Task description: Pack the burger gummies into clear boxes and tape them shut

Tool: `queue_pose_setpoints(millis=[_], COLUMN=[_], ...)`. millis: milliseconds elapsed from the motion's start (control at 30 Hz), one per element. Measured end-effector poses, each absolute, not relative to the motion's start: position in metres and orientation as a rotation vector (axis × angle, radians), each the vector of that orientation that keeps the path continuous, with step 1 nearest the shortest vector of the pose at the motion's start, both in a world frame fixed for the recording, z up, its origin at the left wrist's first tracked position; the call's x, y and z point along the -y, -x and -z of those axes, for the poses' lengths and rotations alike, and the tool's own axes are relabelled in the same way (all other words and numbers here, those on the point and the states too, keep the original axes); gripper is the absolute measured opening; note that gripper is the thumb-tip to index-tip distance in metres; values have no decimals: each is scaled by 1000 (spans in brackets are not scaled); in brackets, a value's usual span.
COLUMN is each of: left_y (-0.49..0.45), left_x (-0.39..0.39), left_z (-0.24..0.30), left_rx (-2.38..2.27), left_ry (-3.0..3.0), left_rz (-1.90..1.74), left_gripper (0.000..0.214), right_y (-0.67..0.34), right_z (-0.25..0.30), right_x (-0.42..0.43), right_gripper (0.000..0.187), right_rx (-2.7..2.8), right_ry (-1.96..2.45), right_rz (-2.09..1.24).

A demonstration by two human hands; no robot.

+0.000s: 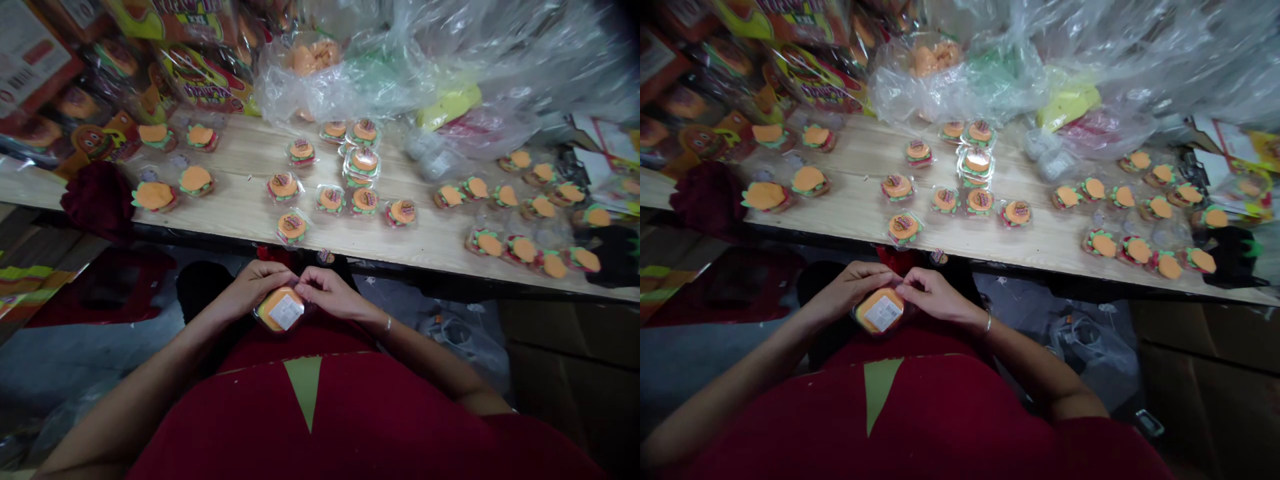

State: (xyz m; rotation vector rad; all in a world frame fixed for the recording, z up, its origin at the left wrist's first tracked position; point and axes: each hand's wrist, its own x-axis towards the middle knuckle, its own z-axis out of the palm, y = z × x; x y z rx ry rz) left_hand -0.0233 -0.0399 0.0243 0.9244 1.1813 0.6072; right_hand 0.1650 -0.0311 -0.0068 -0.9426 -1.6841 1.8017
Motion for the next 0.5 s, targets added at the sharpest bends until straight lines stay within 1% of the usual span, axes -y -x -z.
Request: queue_pose_setpoints(millis=[67, 133, 200, 267, 367, 500], left_y=[21, 16, 11, 7, 2, 0], left_x=[41, 49, 62, 74, 84, 89], left_z=[-29, -32, -35, -37, -38, -35], left_rx=[-1206, -1269, -1302, -1310, -1300, -1265], left_ry=[-1018, -1046, -990, -919, -942, -916], left_rz=[-598, -674, -728, -755, -748, -712], left_gripper=[27, 24, 22, 22, 23, 26], right_y=[-166, -171, -179, -186, -190, -194], right_z=[6, 3, 3, 3, -1, -11], right_x=[35, 41, 48, 53, 50, 34], right_gripper=[20, 20, 20, 19, 13, 15], right_rx=[1684, 1698, 1688, 1653, 1672, 1899], right_ry=[932, 974, 1052, 1099, 1005, 864], right_rz=[-1789, -1698, -1650, -1672, -1733, -1671])
